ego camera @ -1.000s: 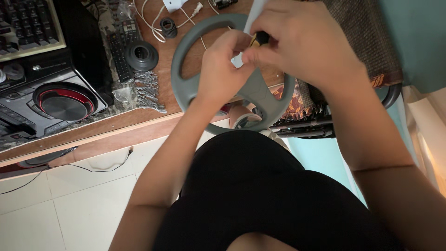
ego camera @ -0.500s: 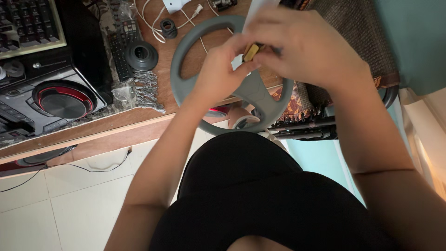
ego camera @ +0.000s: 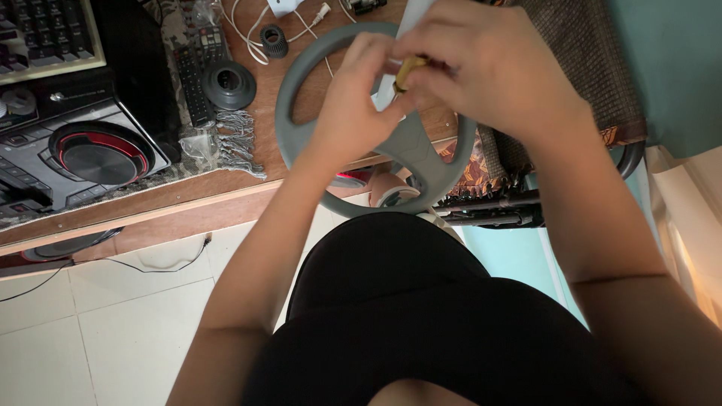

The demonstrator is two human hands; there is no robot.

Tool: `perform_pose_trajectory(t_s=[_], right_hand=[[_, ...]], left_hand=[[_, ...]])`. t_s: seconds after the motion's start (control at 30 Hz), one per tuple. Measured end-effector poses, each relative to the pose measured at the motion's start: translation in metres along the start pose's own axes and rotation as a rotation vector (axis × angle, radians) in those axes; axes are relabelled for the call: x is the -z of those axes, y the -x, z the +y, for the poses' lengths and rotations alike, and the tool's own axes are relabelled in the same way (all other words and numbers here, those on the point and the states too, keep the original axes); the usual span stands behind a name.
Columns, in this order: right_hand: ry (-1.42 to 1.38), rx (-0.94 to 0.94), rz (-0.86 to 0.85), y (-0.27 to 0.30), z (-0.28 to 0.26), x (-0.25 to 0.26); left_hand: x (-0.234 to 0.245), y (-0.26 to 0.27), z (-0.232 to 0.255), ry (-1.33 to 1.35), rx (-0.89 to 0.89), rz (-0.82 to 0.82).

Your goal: The person assembles a standing fan by attaching the fan head to the pole and securing the base wheel to the pole using a screwdriver. The person tightens multiple screws to fix the base wheel in place.

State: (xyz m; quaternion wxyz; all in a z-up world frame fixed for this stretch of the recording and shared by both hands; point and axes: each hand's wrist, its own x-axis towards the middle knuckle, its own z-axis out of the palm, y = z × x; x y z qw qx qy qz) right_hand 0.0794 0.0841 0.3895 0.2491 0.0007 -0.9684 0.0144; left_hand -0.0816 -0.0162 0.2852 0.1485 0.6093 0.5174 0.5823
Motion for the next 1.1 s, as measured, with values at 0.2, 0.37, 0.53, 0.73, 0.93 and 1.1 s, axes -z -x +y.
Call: perform_pose_trajectory(t_s=[0.2,0.37,0.53,0.73,0.93,1.1], right_hand=[[-0.011,-0.049,-0.027,-0.004,-0.005,0.005],[-0.028,-0.081,-0.064,0.0,-0.001,0.001],[-0.106,-0.119,0.018,0.005,-0.004,-0.006],[-0.058,-0.062,-0.002,-0.001,-0.001,-0.003],[-0.108,-0.056,-0.009,0.003,-0.005,0.002],[-0.061,-0.041,-0.05,-0.002,-0.002,-0.002]], left_hand=[[-0.003,-0.004,0.0,0.055,0.001,0.013],[-0.005,0.002,-0.001,0.022,0.038,0.023],[-0.008,-0.001,-0.005,0.028,0.03,0.046],[-0.009,0.004,-0.005,0.05,-0.011,0.046],[-0.008,0.001,-0.003,0.048,0.025,0.01],[-0.007,0.003,0.0,0.123,0.006,0.044]])
